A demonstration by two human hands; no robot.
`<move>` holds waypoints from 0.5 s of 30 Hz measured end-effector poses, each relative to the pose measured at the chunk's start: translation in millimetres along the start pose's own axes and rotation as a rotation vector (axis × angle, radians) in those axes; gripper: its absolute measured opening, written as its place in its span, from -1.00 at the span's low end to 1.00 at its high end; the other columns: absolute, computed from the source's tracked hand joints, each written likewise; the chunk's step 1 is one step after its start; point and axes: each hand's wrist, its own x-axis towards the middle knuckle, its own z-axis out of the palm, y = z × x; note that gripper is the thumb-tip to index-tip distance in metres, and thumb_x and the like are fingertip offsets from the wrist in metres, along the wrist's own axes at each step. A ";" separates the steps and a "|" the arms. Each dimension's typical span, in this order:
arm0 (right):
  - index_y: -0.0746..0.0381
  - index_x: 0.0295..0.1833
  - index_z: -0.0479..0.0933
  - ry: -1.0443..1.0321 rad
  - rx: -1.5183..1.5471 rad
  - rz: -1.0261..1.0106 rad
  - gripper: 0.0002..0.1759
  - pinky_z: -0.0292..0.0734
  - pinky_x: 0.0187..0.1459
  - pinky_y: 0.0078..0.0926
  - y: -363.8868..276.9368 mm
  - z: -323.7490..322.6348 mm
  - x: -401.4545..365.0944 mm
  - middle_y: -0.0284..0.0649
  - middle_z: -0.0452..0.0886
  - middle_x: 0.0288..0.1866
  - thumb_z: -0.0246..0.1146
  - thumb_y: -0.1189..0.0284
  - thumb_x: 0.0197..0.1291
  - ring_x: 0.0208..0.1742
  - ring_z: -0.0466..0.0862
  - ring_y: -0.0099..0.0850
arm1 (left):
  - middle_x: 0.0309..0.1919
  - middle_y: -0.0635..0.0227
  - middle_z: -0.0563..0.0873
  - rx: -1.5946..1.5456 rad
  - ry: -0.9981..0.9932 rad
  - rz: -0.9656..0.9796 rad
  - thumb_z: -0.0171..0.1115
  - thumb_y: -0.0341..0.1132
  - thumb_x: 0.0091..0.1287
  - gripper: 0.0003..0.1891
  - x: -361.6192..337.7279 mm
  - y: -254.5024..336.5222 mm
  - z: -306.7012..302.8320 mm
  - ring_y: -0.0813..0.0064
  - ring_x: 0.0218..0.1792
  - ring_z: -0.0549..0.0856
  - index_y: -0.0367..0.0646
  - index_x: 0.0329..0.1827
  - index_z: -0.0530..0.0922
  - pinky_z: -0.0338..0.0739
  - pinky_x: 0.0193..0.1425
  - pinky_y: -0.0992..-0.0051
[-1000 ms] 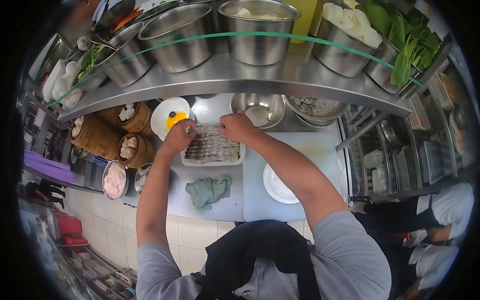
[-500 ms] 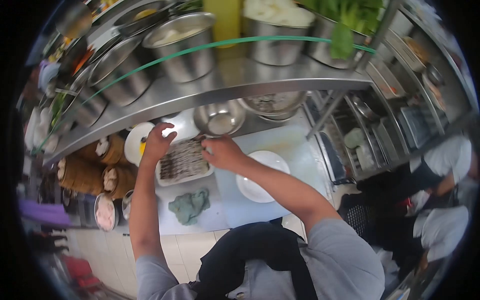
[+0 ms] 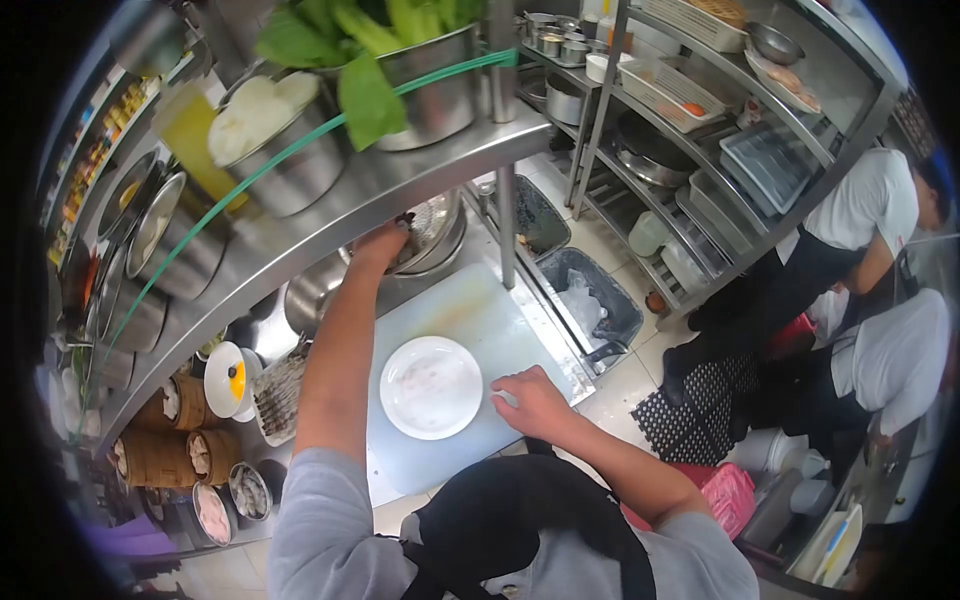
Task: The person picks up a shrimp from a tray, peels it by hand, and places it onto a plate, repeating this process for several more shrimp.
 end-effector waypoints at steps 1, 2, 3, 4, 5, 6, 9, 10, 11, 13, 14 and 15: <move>0.24 0.03 0.73 0.004 0.007 0.003 -0.73 0.48 0.17 -0.19 4.1 -7.6 -2.9 -0.06 0.81 -0.11 0.37 0.34 0.29 -0.06 0.71 -0.05 | 0.43 0.02 0.58 0.007 -0.003 0.003 0.37 -0.08 0.30 -0.37 5.0 -0.7 3.4 -0.01 0.47 0.51 -0.06 0.45 0.54 0.41 0.54 0.16; 0.24 0.03 0.73 0.019 -0.002 0.010 -0.73 0.48 0.18 -0.19 5.7 -15.8 -5.2 -0.06 0.81 -0.11 0.38 0.34 0.29 -0.06 0.71 -0.04 | 0.45 0.03 0.56 0.084 0.006 0.004 0.36 -0.09 0.28 -0.35 8.3 -3.9 5.2 -0.01 0.49 0.50 -0.05 0.46 0.53 0.41 0.55 0.16; 0.24 0.03 0.72 0.031 -0.009 0.016 -0.73 0.48 0.18 -0.19 7.9 -22.0 -6.5 -0.06 0.80 -0.10 0.38 0.35 0.29 -0.06 0.71 -0.04 | 0.47 0.03 0.55 0.161 0.016 0.003 0.36 -0.10 0.27 -0.34 5.9 -1.9 1.2 0.00 0.50 0.49 -0.05 0.47 0.52 0.40 0.56 0.17; 0.24 0.03 0.72 0.032 0.001 0.008 -0.73 0.48 0.18 -0.19 12.4 -27.0 -5.8 -0.06 0.80 -0.10 0.38 0.35 0.29 -0.06 0.71 -0.04 | 0.47 0.03 0.55 0.172 0.019 -0.003 0.36 -0.10 0.27 -0.34 2.3 -0.4 -3.3 0.00 0.50 0.49 -0.05 0.47 0.52 0.40 0.56 0.17; 0.24 0.03 0.72 0.013 0.014 -0.003 -0.73 0.48 0.19 -0.19 17.0 -32.6 -2.9 -0.06 0.80 -0.10 0.38 0.35 0.29 -0.06 0.71 -0.03 | 0.43 0.02 0.58 0.127 0.021 -0.014 0.34 -0.08 0.30 -0.37 -1.7 -0.4 -9.8 0.01 0.48 0.51 -0.07 0.45 0.53 0.40 0.55 0.17; 0.24 0.03 0.72 -0.008 0.026 -0.015 -0.74 0.48 0.20 -0.19 19.2 -38.2 1.1 -0.06 0.80 -0.10 0.37 0.36 0.30 -0.05 0.71 -0.03 | 0.39 0.01 0.61 0.080 0.023 -0.027 0.31 -0.06 0.33 -0.39 -7.4 -0.7 -16.7 0.03 0.46 0.53 -0.10 0.43 0.54 0.40 0.54 0.18; 0.24 0.01 0.72 0.047 0.093 -0.114 -0.76 0.49 0.20 -0.17 14.3 -50.6 27.8 -0.06 0.80 -0.12 0.37 0.37 0.30 -0.04 0.70 -0.03 | 0.22 0.10 0.73 -0.099 0.014 0.064 0.28 -0.14 0.41 -0.50 -25.0 -14.8 -35.8 0.16 0.20 0.71 -0.21 0.34 0.58 0.55 0.32 0.24; 0.21 0.13 0.71 0.019 0.102 -0.115 -0.69 0.57 0.18 -0.12 15.5 -50.5 41.7 -0.01 0.77 0.00 0.37 0.36 0.31 0.07 0.64 0.02 | 0.22 0.10 0.73 -0.097 0.021 0.052 0.28 -0.14 0.41 -0.50 -41.4 -11.1 -44.9 0.16 0.20 0.71 -0.21 0.34 0.58 0.55 0.32 0.24; 0.21 0.19 0.67 0.080 0.109 -0.146 -0.64 0.57 0.18 -0.11 10.9 -49.2 56.0 0.00 0.76 0.03 0.37 0.37 0.31 0.07 0.64 0.02 | 0.10 0.16 0.75 -0.475 -0.014 -0.012 0.27 -0.18 0.44 -0.56 -61.9 -9.1 -53.2 0.25 0.04 0.73 -0.23 0.28 0.60 0.58 0.16 0.30; 0.22 0.35 0.55 0.203 0.081 -0.203 -0.50 0.55 0.20 -0.09 -4.7 -43.5 87.3 0.02 0.72 0.09 0.38 0.38 0.32 0.09 0.63 0.03 | -0.01 0.22 0.77 -0.857 -0.040 -0.089 0.26 -0.22 0.47 -0.63 -105.4 -2.4 -60.2 0.35 -0.13 0.75 -0.26 0.21 0.62 0.61 -0.01 0.35; 0.19 0.42 0.50 0.230 0.063 -0.230 -0.43 0.54 0.14 -0.01 -14.5 -43.6 100.2 0.05 0.69 0.11 0.36 0.35 0.31 0.08 0.60 0.09 | -0.18 0.30 0.72 -1.145 -0.084 -0.112 0.26 -0.26 0.48 -0.71 -126.7 0.9 -56.8 0.44 -0.25 0.70 -0.23 0.14 0.64 0.58 -0.12 0.41; 0.19 0.42 0.50 0.212 0.067 -0.231 -0.43 0.54 0.14 -0.01 -24.3 -41.2 110.5 0.05 0.69 0.11 0.36 0.35 0.31 0.08 0.60 0.09 | -0.35 0.37 0.66 -1.435 -0.129 -0.138 0.27 -0.30 0.48 -0.79 -147.6 4.2 -52.9 0.53 -0.37 0.65 -0.20 0.06 0.66 0.55 -0.23 0.48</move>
